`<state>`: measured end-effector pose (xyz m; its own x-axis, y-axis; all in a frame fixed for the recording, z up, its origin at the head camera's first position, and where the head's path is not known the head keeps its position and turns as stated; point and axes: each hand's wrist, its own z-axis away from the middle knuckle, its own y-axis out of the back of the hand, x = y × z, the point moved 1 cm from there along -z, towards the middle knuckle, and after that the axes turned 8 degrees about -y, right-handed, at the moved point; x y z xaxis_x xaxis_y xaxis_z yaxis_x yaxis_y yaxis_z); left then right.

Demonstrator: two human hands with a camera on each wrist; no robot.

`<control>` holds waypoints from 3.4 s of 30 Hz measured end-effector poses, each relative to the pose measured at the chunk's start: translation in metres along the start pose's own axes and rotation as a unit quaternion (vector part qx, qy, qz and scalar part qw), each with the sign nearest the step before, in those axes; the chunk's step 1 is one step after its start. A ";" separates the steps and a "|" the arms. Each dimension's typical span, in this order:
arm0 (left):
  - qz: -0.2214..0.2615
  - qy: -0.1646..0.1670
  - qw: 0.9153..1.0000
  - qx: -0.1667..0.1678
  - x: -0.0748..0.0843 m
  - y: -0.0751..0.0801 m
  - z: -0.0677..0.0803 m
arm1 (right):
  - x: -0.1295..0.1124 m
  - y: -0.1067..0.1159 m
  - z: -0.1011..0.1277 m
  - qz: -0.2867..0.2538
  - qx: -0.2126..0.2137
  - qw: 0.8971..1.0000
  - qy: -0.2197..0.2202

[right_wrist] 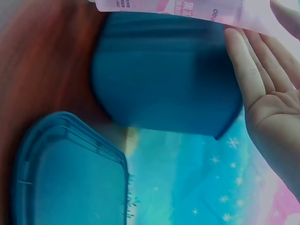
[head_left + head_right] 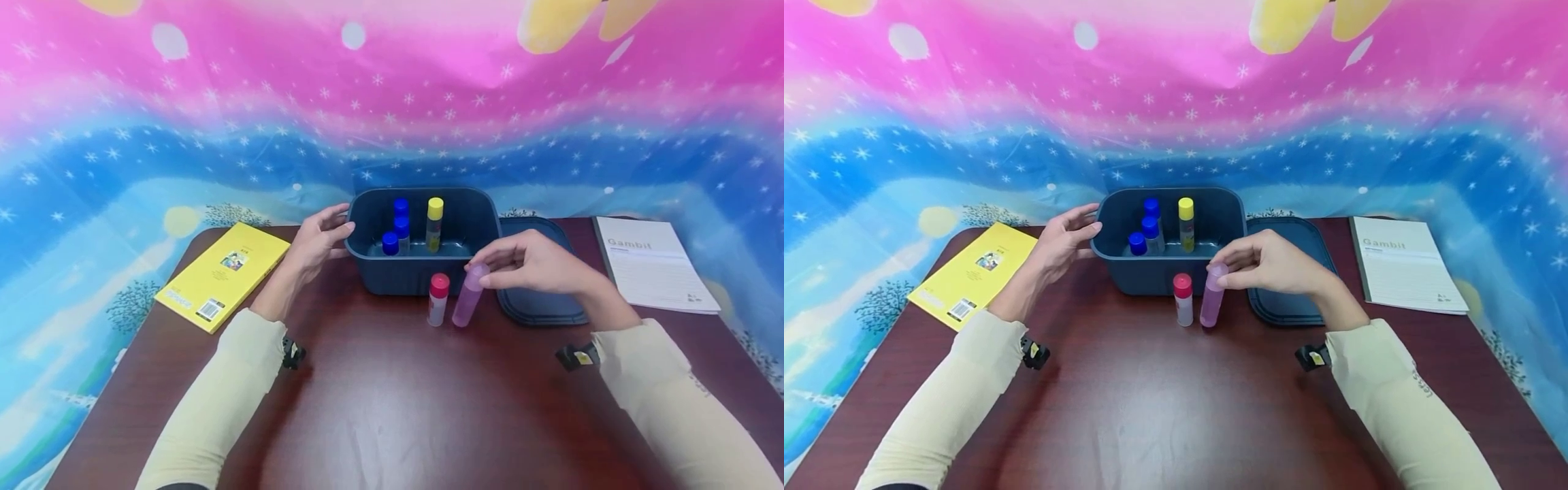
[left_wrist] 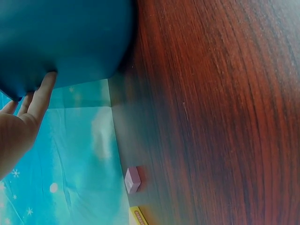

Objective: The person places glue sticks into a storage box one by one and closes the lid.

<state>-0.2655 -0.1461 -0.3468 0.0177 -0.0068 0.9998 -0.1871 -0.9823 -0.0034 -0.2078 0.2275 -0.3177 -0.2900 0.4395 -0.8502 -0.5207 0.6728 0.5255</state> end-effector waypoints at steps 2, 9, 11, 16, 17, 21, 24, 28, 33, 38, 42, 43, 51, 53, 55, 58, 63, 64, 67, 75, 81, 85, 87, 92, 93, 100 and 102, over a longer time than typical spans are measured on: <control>0.001 0.001 1.000 0.001 0.001 0.001 0.000 | -0.004 0.007 0.001 0.001 0.014 1.000 0.006; 0.001 -0.001 1.000 -0.005 0.002 0.001 -0.001 | -0.017 0.032 0.008 -0.003 0.072 0.997 0.029; 0.000 0.001 1.000 -0.004 0.003 0.001 -0.001 | -0.019 0.037 0.010 -0.015 0.087 0.995 0.043; 0.004 0.004 1.000 -0.005 0.002 -0.001 -0.002 | -0.017 0.044 0.013 -0.114 0.106 0.982 0.106; 0.005 0.003 1.000 -0.006 0.002 -0.001 -0.002 | -0.016 0.045 0.013 -0.138 0.106 0.977 0.121; 0.006 0.003 1.000 -0.006 0.002 -0.001 -0.002 | -0.013 0.050 0.015 -0.208 0.108 0.956 0.177; 0.007 0.003 1.000 -0.004 0.002 -0.002 -0.002 | -0.013 0.051 0.014 -0.250 0.105 0.937 0.218; 0.011 0.003 1.000 0.000 0.002 -0.001 -0.002 | -0.015 0.049 0.009 -0.291 0.114 0.920 0.237; 0.011 0.002 1.000 -0.001 0.002 0.000 -0.002 | -0.015 0.040 0.001 -0.316 0.130 0.910 0.234; 0.011 0.000 1.000 0.000 0.001 0.000 -0.002 | -0.017 0.032 -0.008 -0.300 0.158 0.914 0.221; 0.012 0.001 1.000 0.001 0.000 0.000 -0.002 | -0.019 0.026 -0.014 -0.275 0.201 0.921 0.190; 0.012 0.001 1.000 0.000 0.000 0.000 -0.002 | -0.019 0.024 -0.015 -0.265 0.213 0.923 0.180; 0.008 0.001 1.000 0.004 0.003 0.001 -0.001 | -0.022 0.014 -0.033 -0.154 0.280 0.942 0.097; 0.008 0.001 1.000 0.004 0.002 0.001 -0.002 | -0.023 0.012 -0.037 -0.116 0.292 0.947 0.072; 0.010 0.002 1.000 0.002 0.002 0.001 -0.002 | -0.023 0.010 -0.042 -0.089 0.298 0.949 0.052; 0.011 0.003 1.000 0.001 0.001 0.001 -0.002 | -0.022 0.007 -0.048 -0.057 0.298 0.952 0.023; 0.014 0.004 1.000 0.001 0.001 0.000 -0.001 | -0.019 0.000 -0.057 -0.040 0.281 0.959 -0.014; 0.015 0.004 1.000 0.001 0.001 0.000 -0.001 | -0.019 -0.001 -0.059 -0.039 0.278 0.960 -0.018; 0.019 0.004 1.000 0.002 0.000 0.000 -0.001 | -0.019 -0.003 -0.065 -0.042 0.270 0.962 -0.023; 0.022 0.006 1.000 0.003 0.000 -0.001 -0.002 | -0.020 -0.007 -0.077 -0.032 0.248 0.967 -0.034; 0.022 0.007 1.000 0.004 0.001 -0.001 -0.001 | -0.019 -0.009 -0.086 -0.024 0.226 0.972 -0.054; 0.021 0.007 1.000 0.005 0.001 0.000 -0.001 | -0.020 -0.009 -0.091 -0.022 0.208 0.976 -0.059; 0.022 0.007 1.000 0.004 0.000 0.000 -0.001 | -0.019 -0.010 -0.093 -0.017 0.199 0.978 -0.062; 0.023 0.009 1.000 0.006 0.001 0.000 -0.002 | -0.018 -0.012 -0.097 0.006 0.180 0.981 -0.078; 0.023 0.009 1.000 0.007 0.001 0.000 -0.002 | -0.019 -0.013 -0.098 0.010 0.177 0.981 -0.082; 0.023 0.010 1.000 0.006 0.000 0.000 -0.001 | -0.020 -0.016 -0.099 0.016 0.138 0.983 -0.121; 0.022 0.008 1.000 0.004 0.000 0.001 -0.001 | -0.020 -0.016 -0.100 0.018 0.127 0.983 -0.130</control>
<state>-0.2671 -0.1465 -0.3470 -0.0063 -0.0473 0.9989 -0.1789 -0.9827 -0.0477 -0.2739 0.1483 -0.3124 -0.0721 0.5809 -0.8108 -0.2867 0.7665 0.5747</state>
